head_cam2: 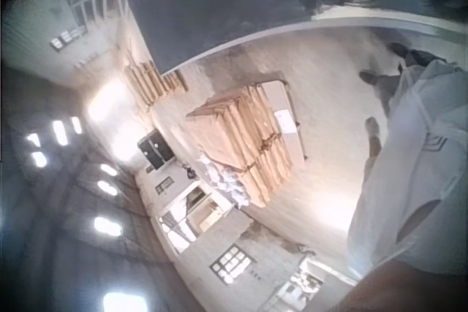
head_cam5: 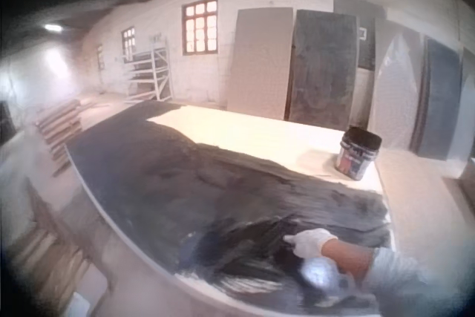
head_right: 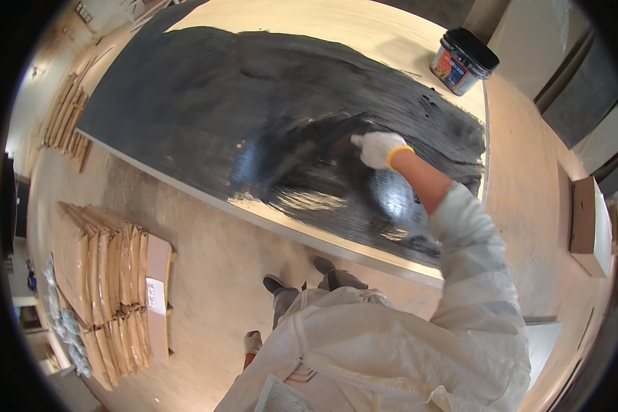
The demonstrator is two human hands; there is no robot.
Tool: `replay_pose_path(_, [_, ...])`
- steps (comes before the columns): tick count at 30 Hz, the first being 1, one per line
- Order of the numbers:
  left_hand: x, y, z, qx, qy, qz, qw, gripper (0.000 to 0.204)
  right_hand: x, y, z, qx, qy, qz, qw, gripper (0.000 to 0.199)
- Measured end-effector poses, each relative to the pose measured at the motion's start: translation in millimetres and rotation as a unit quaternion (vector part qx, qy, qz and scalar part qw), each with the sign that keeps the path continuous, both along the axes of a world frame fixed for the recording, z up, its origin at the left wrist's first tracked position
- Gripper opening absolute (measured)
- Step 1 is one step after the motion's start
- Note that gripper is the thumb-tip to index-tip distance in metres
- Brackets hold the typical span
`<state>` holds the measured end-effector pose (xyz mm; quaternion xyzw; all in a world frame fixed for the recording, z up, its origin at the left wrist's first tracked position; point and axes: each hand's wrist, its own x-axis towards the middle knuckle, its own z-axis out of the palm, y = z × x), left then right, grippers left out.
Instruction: The person applies black paint to a large wooden board using a brush. They repeatedly dip the brush into a paint bucket and spread the paint across the board's surface and edges, gradually covering more area.
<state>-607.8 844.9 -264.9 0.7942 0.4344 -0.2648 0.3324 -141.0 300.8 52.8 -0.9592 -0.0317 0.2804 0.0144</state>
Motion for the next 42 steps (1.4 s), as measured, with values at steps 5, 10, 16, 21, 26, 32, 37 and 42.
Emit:
replay_pose_path(5, [-26.5,-14.4,-10.8,-0.019,-0.063,0.094,0.993,0.031,-43.3,-55.5,19.0,-0.066,0.008,0.057,0.996,0.067])
replay_pose_path(10, [-40.6,-30.7,-11.9,-0.013,-0.066,0.112,0.991,0.028,22.5,-51.9,2.7,-0.043,-0.039,0.148,0.987,0.070])
replay_pose_path(16, [-47.2,-56.6,0.8,-0.002,-0.060,0.125,0.990,0.026,69.8,32.7,3.3,-0.023,-0.048,0.218,0.974,0.078])
replay_pose_path(21, [-67.4,-79.5,-5.1,-0.021,-0.141,0.200,0.969,0.025,52.2,-31.9,15.1,-0.070,-0.006,0.213,0.975,0.080])
replay_pose_path(26, [-98.3,-94.3,-13.2,-0.009,-0.034,0.165,0.986,0.026,56.9,-3.1,6.2,-0.071,-0.016,0.298,0.952,0.080])
replay_pose_path(32, [-99.3,-99.9,-7.8,-0.026,-0.070,0.225,0.971,0.027,31.3,3.0,23.7,-0.121,0.002,0.367,0.922,0.075])
replay_pose_path(37, [-100.2,-96.3,-13.0,-0.019,-0.047,0.187,0.981,0.029,20.2,67.9,-0.7,-0.033,-0.040,0.497,0.866,0.071])
replay_pose_path(42, [-98.7,-98.3,-23.5,-0.018,-0.117,0.235,0.965,0.031,18.8,48.4,19.3,-0.095,0.039,0.519,0.849,0.075])
